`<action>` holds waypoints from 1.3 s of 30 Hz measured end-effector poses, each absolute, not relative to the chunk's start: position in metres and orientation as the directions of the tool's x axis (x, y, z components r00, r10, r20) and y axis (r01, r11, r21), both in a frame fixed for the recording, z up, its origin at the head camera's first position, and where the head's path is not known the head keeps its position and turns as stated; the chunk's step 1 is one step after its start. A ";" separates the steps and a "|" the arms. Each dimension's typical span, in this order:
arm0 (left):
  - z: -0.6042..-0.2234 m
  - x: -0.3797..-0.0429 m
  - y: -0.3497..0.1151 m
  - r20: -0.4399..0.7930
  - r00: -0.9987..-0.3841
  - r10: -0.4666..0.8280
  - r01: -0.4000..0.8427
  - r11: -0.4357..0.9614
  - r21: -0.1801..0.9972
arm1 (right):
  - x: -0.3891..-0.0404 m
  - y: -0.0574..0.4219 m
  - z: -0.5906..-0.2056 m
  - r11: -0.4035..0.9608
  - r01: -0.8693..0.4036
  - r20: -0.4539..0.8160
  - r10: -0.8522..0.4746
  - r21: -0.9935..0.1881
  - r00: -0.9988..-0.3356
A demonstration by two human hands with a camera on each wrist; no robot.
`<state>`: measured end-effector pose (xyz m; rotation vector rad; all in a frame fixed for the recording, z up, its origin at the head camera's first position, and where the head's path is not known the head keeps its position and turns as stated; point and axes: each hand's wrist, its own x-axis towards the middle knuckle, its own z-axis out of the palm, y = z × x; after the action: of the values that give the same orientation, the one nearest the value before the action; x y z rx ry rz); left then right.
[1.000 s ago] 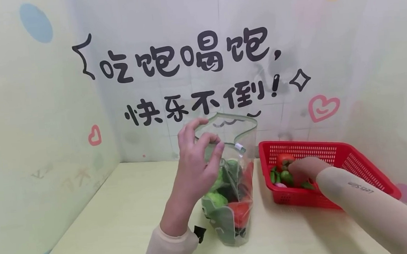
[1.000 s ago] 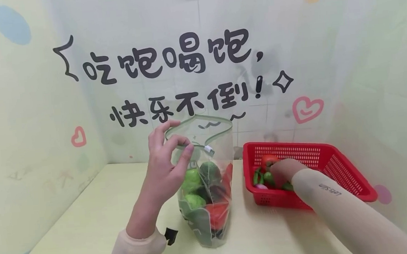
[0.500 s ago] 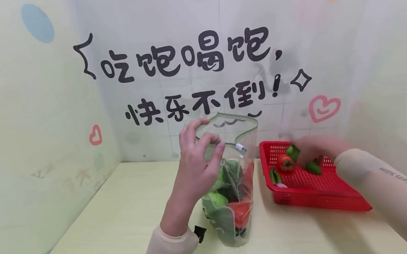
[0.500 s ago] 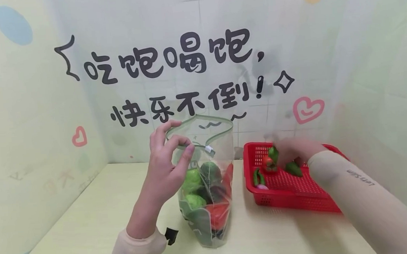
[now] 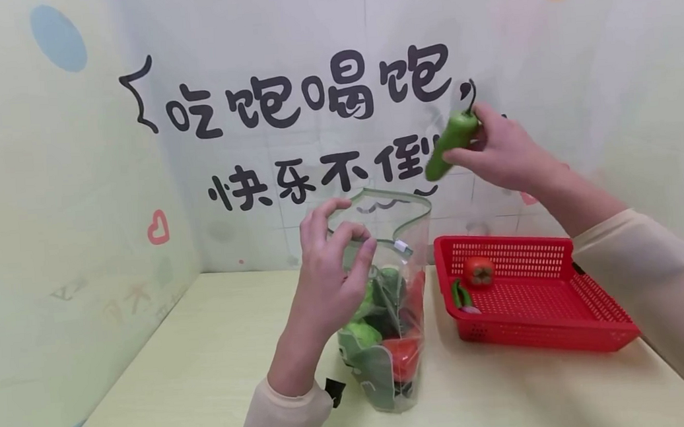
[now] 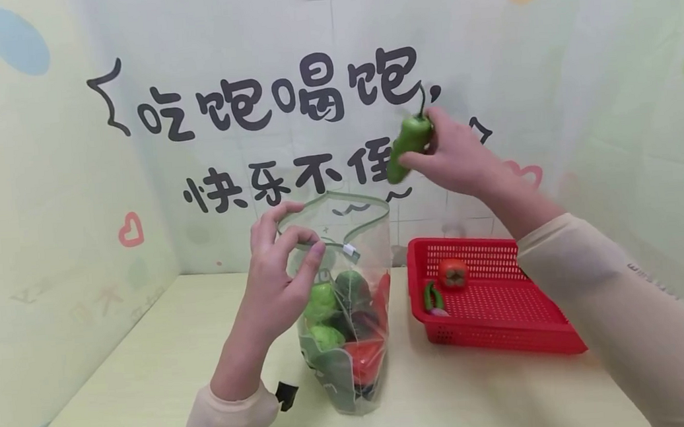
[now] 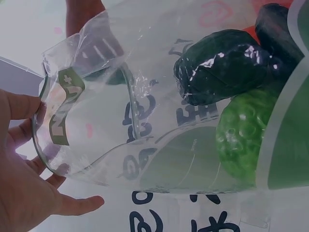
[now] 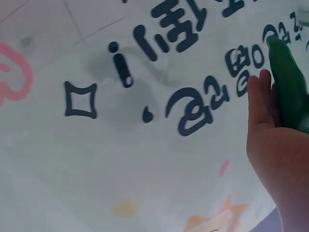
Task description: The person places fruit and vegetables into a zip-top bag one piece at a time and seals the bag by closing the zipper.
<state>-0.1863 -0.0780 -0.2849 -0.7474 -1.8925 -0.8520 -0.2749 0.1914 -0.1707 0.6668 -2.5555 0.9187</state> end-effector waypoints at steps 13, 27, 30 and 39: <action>-0.283 -0.185 -0.077 0.896 -0.412 0.167 0.775 0.581 0.249 | -0.261 0.140 -0.189 0.745 -0.570 0.392 -0.437 -0.346 -0.810; -0.283 -0.186 -0.078 0.899 -0.405 0.164 0.774 0.586 0.242 | -0.268 0.144 -0.199 0.779 -0.564 0.445 -0.418 -0.273 -0.792; -0.284 -0.186 -0.079 0.898 -0.410 0.161 0.775 0.580 0.250 | -0.275 0.148 -0.203 0.792 -0.546 0.438 -0.403 -0.273 -0.804; -0.285 -0.187 -0.080 0.895 -0.416 0.157 0.779 0.569 0.262 | -0.315 0.174 -0.258 0.914 -0.406 0.153 -0.400 -0.011 -0.904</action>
<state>-0.1866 -0.0802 -0.2851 -0.7574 -1.8974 -0.8648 -0.3148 0.1740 -0.2584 0.6199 -2.9275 0.0634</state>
